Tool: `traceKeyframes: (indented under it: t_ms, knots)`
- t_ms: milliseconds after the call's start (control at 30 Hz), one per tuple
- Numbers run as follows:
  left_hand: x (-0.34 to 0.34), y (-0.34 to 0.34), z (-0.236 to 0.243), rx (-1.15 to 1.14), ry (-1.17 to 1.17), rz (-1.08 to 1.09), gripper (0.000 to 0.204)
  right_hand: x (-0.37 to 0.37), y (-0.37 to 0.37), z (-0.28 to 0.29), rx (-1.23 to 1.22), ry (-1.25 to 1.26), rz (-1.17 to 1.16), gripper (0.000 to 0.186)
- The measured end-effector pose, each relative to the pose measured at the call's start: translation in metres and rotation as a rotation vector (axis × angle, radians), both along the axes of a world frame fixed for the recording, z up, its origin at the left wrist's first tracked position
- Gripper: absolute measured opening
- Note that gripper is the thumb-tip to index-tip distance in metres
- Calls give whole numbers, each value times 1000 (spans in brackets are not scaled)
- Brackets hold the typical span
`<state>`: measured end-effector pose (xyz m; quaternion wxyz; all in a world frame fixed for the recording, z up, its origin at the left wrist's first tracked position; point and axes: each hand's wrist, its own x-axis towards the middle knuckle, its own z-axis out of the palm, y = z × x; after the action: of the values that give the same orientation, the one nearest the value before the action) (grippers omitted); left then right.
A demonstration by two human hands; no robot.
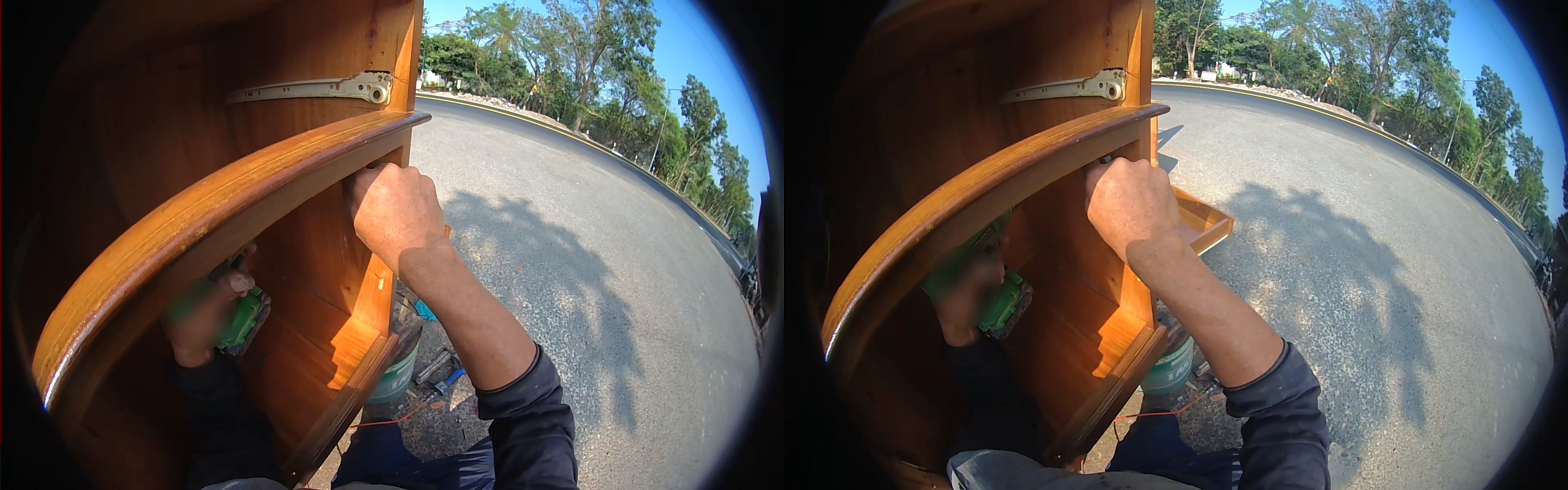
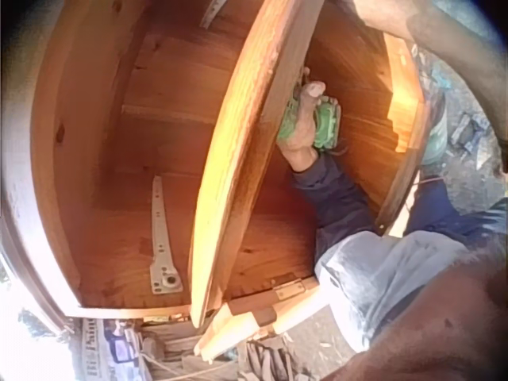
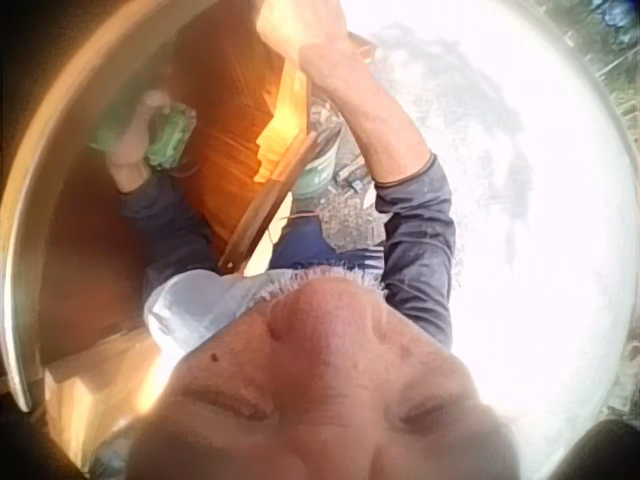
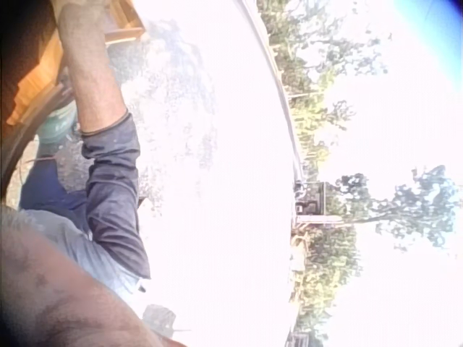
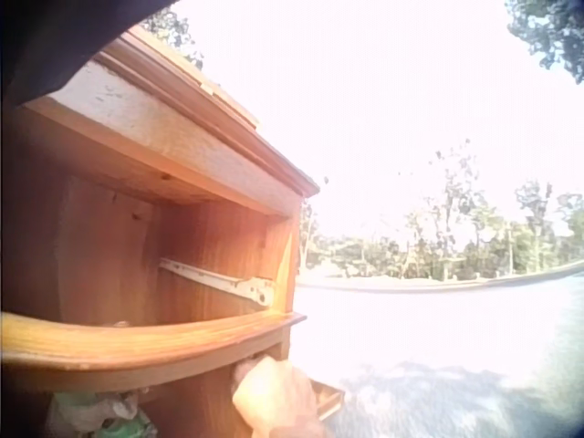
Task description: The person assembles and repairs a wooden cabinet by installing a hinge using a power drill and checking the door alignment.
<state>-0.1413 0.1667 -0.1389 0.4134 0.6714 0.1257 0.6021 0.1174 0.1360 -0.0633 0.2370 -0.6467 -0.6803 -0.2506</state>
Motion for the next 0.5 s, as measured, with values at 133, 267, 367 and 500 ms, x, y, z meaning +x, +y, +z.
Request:
traceKeyframes:
  t_ms: [133, 267, 367, 500]
  knots:
    - [9, -3, 1, 12, 1, 26, 47, 0, 0, -4, 33, 12, -18, 23]
    - [11, -7, 5, -28, 31, 48, 47, -2, -9, -12, 81, -74, -63, 29]
    - [14, -3, 4, 71, 66, 140, 51, 21, -7, -27, 355, -229, 25, 21]
    - [9, 0, 2, 119, 109, 212, 48, 28, -7, -28, 699, -293, 113, 28]
